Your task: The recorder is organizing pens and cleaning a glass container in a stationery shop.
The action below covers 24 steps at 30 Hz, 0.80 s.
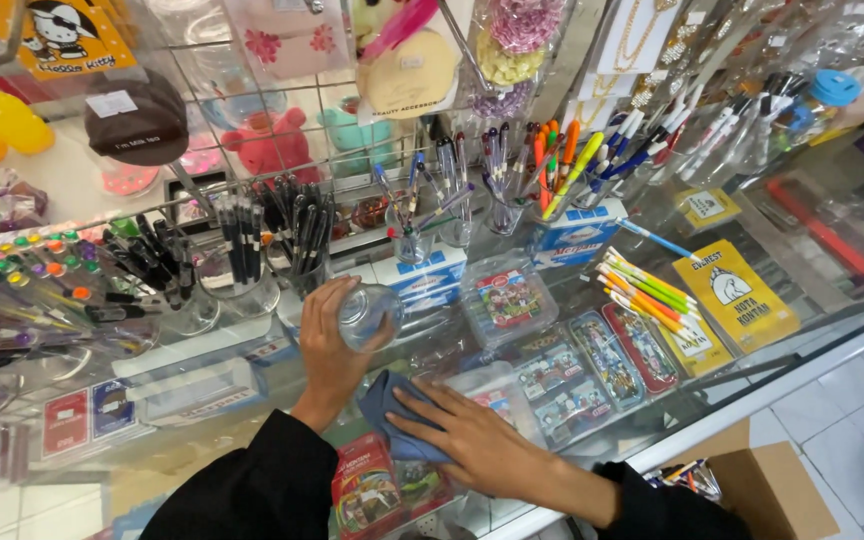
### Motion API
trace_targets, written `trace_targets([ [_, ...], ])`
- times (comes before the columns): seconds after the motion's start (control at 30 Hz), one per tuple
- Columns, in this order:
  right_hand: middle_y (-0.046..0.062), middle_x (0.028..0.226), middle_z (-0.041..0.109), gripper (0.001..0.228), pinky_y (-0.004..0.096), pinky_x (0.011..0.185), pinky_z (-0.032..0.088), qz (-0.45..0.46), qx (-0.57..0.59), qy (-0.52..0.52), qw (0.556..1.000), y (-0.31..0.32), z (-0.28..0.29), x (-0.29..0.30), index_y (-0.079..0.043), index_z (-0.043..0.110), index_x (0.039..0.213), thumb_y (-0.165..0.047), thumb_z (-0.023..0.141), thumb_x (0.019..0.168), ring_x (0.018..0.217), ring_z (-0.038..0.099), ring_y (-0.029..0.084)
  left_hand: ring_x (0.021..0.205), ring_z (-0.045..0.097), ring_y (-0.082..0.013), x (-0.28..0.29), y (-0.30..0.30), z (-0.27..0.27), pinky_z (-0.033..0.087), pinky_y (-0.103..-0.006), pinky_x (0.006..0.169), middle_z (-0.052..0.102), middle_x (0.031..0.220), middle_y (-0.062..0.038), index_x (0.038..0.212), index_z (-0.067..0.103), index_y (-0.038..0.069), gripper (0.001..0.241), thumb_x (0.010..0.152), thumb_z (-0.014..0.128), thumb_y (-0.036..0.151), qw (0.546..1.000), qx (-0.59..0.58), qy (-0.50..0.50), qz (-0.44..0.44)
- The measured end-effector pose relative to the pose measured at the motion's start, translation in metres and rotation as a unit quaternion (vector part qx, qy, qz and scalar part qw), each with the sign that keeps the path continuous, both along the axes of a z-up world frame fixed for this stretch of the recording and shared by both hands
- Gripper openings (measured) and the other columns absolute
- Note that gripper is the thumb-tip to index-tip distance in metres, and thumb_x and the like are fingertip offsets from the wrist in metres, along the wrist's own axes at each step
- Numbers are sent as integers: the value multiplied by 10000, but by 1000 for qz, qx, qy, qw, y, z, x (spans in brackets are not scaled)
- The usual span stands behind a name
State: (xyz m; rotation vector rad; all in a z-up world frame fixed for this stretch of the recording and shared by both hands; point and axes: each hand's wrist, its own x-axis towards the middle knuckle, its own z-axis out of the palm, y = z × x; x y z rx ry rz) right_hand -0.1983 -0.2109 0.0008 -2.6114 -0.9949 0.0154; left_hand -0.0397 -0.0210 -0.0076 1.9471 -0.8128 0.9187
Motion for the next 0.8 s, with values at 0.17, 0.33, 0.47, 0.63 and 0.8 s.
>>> trace_targets([
  [0.17, 195, 1474, 618, 586, 437, 1171, 427, 11, 135, 29, 990, -18, 8, -18, -63, 566, 1414, -63, 688, 840, 1425, 536, 336, 1165, 654, -291, -1, 6, -8, 539, -422, 1010, 638, 1258, -136, 1347, 504, 56, 772, 738, 943, 239, 995, -68, 67, 8],
  [0.33, 222, 926, 734, 356, 405, 746, 544, -265, 253, 128, 922, -46, -10, 33, -25, 643, 1288, -99, 617, 941, 814, 709, 347, 1146, 663, -239, -1, 8, -18, 570, -373, 982, 616, 1253, -126, 1366, 478, 48, 771, 768, 932, 224, 968, -203, 145, 16],
  [0.47, 288, 987, 680, 474, 449, 793, 521, -294, 290, 24, 910, -5, 20, 102, 15, 532, 1398, -29, 563, 928, 897, 682, 403, 1173, 654, -224, 1, 12, -14, 570, -366, 1018, 619, 1278, -118, 1396, 466, 47, 712, 832, 891, 139, 954, -274, 122, -8],
  [0.63, 345, 1390, 529, 676, 506, 1111, 415, -234, 281, -128, 922, 44, -21, 186, 104, 412, 1460, 71, 580, 806, 1320, 486, 509, 1190, 652, -227, 4, 13, -6, 560, -366, 1044, 627, 1284, -123, 1397, 471, 40, 692, 836, 870, 103, 953, -281, 113, -30],
  [0.8, 334, 1557, 396, 722, 522, 1246, 284, -233, 133, -173, 948, 51, -53, 229, 129, 353, 1509, -44, 640, 869, 1475, 338, 488, 1164, 667, -212, 6, 12, -7, 566, -348, 1016, 644, 1268, -119, 1375, 481, 41, 685, 825, 882, 122, 945, -298, 136, -18],
])
